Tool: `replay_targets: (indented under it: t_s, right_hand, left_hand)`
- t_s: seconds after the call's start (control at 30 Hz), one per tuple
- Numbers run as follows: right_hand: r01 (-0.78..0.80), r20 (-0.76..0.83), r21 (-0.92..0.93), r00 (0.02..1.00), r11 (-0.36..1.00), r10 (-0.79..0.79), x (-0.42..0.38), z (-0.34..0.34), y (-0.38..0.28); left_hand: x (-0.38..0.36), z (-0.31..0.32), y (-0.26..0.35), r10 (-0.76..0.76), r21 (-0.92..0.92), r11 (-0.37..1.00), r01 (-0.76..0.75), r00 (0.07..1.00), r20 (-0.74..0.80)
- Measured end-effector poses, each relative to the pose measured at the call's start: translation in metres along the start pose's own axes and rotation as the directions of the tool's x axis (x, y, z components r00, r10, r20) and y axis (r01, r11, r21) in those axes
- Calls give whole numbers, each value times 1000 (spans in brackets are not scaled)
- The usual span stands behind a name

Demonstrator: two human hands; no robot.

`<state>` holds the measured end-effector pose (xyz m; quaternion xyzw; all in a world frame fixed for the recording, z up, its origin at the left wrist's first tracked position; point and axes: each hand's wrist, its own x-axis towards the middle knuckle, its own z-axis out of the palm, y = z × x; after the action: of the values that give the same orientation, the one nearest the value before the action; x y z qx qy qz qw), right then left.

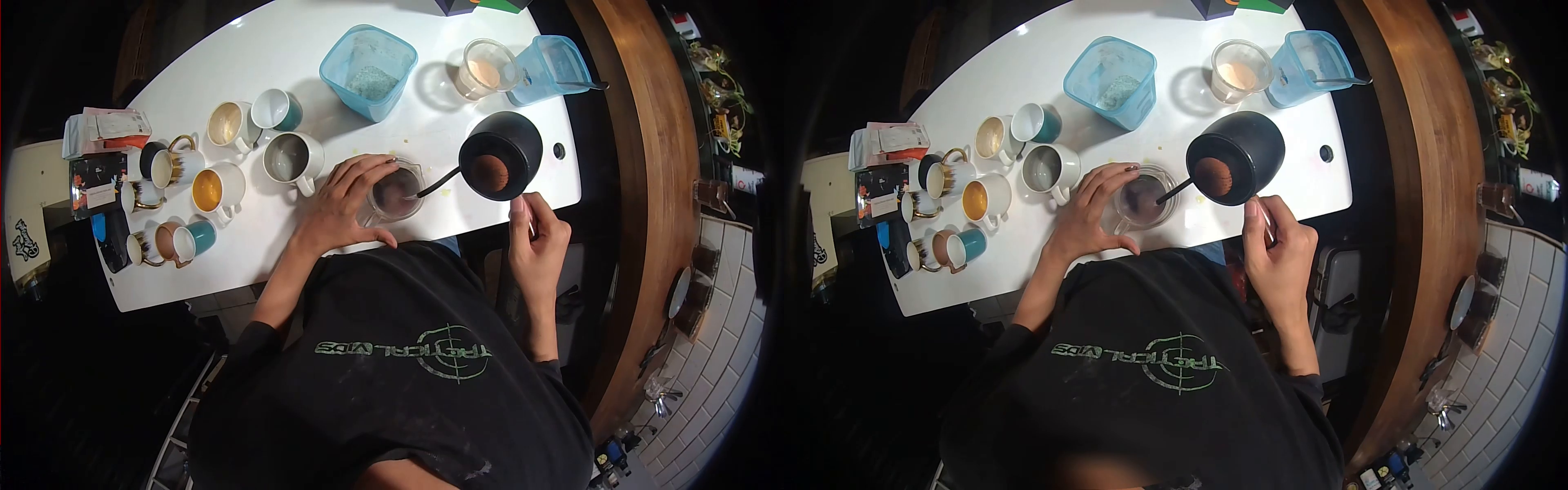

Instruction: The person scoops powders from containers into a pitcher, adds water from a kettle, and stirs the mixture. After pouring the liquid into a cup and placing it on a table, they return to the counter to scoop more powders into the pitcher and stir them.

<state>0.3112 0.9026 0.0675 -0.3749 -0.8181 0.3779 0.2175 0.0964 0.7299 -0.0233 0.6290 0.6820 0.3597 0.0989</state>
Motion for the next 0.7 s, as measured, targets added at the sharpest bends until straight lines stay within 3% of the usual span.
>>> replay_targets:
  t_s: [0.33,0.53,0.63,0.7]
  right_hand:
    - [9,40,-8,999,1000,-9,-2,1,-5]
    - [27,23,-8,999,1000,-27,-3,2,-3]
    - [28,1,-9,1000,1000,-28,-4,2,2]
    - [28,1,-14,1000,1000,-28,-4,2,1]
  left_hand:
    - [-13,19,6,-96,56,994,96,995,-11]
    - [-30,47,-1,-106,-88,993,83,948,-300]
    - [-41,48,4,-250,-158,966,204,894,-372]
    - [-43,39,9,-417,-271,887,373,899,-130]
